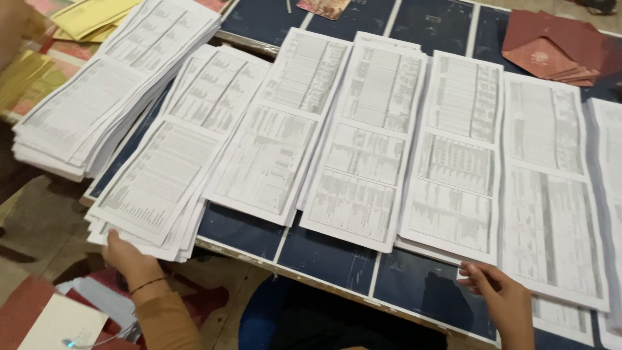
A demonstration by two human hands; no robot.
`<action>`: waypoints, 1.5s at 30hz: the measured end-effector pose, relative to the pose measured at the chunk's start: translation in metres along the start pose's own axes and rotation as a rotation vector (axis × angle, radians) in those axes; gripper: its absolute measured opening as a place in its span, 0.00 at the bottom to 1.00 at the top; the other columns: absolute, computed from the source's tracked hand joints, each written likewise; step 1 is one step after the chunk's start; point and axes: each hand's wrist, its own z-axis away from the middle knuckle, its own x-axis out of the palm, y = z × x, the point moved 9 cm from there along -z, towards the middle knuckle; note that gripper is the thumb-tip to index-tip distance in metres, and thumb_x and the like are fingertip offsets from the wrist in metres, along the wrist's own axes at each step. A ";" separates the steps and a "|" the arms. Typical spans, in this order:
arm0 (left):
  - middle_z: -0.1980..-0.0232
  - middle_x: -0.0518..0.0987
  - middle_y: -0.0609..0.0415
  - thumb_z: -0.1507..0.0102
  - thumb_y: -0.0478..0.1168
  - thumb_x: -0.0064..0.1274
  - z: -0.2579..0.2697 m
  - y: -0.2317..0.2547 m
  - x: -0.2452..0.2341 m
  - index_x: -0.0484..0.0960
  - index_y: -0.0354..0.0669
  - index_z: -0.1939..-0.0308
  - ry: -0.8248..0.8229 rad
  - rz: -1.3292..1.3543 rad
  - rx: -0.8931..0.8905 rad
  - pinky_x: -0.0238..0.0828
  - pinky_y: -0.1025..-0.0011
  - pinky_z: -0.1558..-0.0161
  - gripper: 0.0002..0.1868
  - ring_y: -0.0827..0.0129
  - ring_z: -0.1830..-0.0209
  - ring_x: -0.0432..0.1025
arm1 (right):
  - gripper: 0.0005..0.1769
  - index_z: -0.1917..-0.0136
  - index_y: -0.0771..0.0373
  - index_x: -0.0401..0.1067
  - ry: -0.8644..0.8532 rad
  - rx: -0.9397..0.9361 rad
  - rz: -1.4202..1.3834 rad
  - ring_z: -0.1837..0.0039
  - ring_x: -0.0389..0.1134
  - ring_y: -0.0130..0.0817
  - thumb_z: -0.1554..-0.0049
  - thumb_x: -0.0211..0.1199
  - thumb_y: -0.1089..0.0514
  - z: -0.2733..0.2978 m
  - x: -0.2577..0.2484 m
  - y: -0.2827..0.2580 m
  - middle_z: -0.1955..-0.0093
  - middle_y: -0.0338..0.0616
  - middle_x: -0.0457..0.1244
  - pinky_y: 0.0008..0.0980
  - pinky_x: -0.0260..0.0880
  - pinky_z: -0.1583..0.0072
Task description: The person sorts through a large stack of printed documents on a table, flipping through pages and separating them into smaller piles. The hands move quickly, handling the papers one by one or in small groups.
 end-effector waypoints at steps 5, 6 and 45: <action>0.25 0.60 0.30 0.23 0.28 0.63 -0.054 -0.023 -0.046 0.54 0.34 0.28 0.094 -0.246 0.424 0.60 0.49 0.25 0.32 0.44 0.25 0.62 | 0.12 0.41 0.55 0.87 0.206 -0.189 0.215 0.47 0.75 0.35 0.34 0.70 0.52 -0.075 -0.093 0.108 0.43 0.39 0.76 0.35 0.72 0.41; 0.09 0.32 0.29 0.04 0.24 0.64 -0.049 -0.012 -0.047 0.35 0.29 0.11 0.186 -0.751 0.728 0.21 0.52 0.05 0.44 0.38 0.04 0.30 | 0.13 0.37 0.45 0.85 0.297 -0.270 0.364 0.47 0.74 0.36 0.33 0.68 0.48 -0.086 -0.125 0.131 0.35 0.29 0.74 0.32 0.67 0.39; 0.34 0.80 0.41 0.40 0.41 0.71 0.831 -0.281 0.173 0.86 0.40 0.40 -2.112 -0.537 1.451 0.73 0.50 0.35 0.25 0.47 0.30 0.73 | 0.13 0.36 0.50 0.85 0.385 -0.437 0.647 0.36 0.76 0.47 0.29 0.63 0.59 -0.089 -0.246 0.116 0.36 0.41 0.74 0.45 0.76 0.35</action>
